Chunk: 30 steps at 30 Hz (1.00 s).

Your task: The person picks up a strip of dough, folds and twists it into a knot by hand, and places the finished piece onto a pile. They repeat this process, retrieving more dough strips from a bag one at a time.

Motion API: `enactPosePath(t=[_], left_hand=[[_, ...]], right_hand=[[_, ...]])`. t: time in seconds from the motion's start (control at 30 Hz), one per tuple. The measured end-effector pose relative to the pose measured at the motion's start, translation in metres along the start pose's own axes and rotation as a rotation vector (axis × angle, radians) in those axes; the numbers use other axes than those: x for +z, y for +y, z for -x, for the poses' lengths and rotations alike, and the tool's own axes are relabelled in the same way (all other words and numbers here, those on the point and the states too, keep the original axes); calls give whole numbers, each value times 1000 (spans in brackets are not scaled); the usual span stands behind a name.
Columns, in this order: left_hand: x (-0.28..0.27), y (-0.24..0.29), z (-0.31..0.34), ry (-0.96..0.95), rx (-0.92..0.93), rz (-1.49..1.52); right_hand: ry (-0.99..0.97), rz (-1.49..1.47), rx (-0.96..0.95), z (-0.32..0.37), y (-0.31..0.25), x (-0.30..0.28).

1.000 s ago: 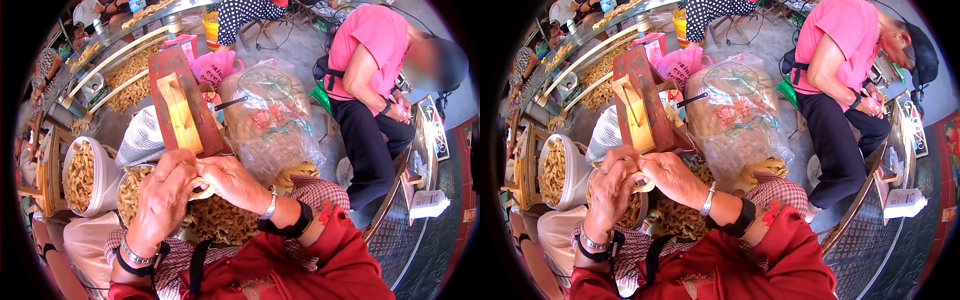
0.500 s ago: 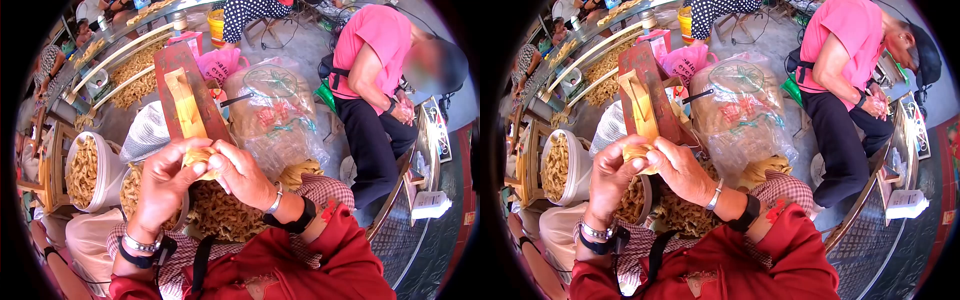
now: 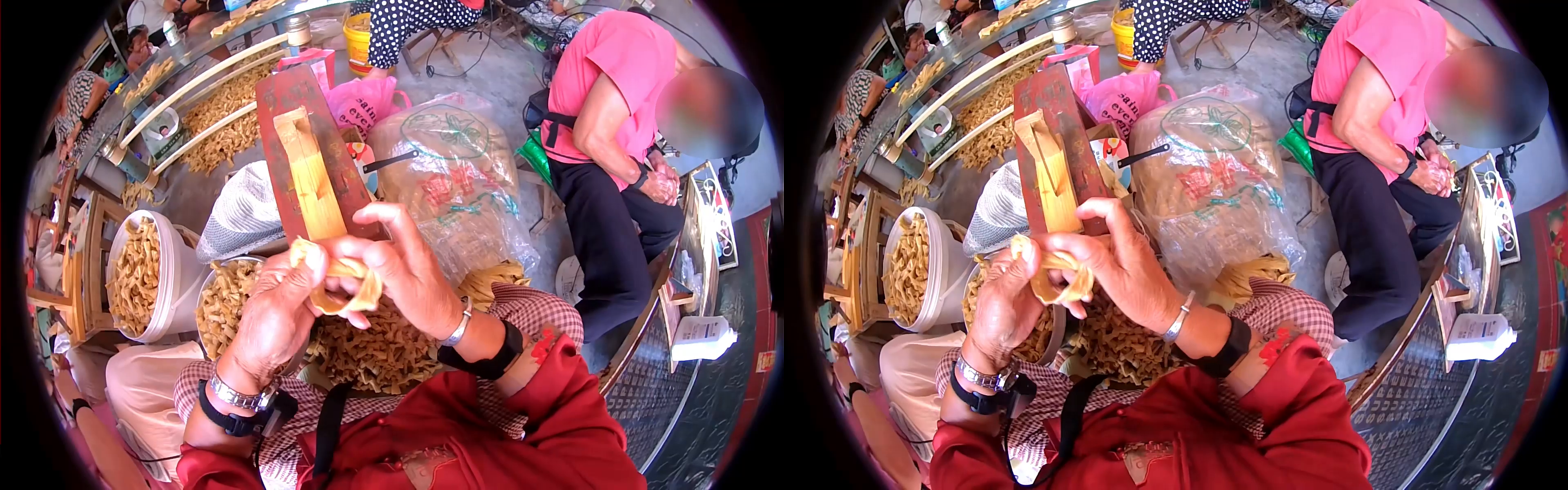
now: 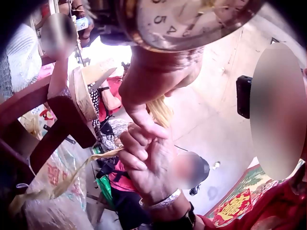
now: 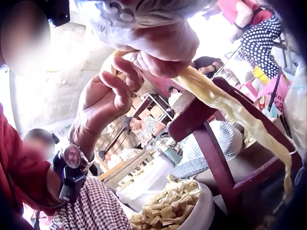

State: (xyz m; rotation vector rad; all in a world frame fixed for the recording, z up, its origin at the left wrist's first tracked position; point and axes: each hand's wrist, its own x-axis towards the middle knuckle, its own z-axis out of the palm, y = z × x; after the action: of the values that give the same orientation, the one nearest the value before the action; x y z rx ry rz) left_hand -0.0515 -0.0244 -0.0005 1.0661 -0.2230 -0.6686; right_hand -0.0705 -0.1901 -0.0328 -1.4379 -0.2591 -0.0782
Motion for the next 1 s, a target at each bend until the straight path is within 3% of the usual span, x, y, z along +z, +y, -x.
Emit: enactPosePath(t=[0.07, 0.13, 0.27, 0.37, 0.47, 0.53, 0.6, 0.67, 0.73, 0.83, 1.0], left_hand=[[-3, 1, -1, -64, -74, 83], [-11, -2, -2, -75, -85, 165], [-18, 8, 4, 61, -5, 241], [-27, 4, -1, 50, 47, 142], [-24, 7, -8, 180, 99, 12], [-22, 3, -10, 194, 121, -167], [-32, -6, -13, 257, -40, -320], [-32, -5, -16, 253, -40, -338], [-34, -5, -14, 237, -77, -298], [-25, -2, -12, 328, -71, -220], [-48, 15, -11, 285, 108, -54]], right_hand=[[18, 60, -93, 1, 19, -6], [22, 202, -58, 5, 21, -22], [41, 280, 15, 9, 26, -52], [-169, 400, 104, 9, 28, -46], [-203, 112, 409, 7, 23, -28], [-221, 77, 410, 4, 23, -26], [-223, 62, 439, 3, 29, -28], [-196, 80, 331, 3, 33, -23], [-200, 72, 420, 3, 28, -19], [-259, 208, 328, 3, 28, -22], [-289, 401, 154, -10, 5, -35]])
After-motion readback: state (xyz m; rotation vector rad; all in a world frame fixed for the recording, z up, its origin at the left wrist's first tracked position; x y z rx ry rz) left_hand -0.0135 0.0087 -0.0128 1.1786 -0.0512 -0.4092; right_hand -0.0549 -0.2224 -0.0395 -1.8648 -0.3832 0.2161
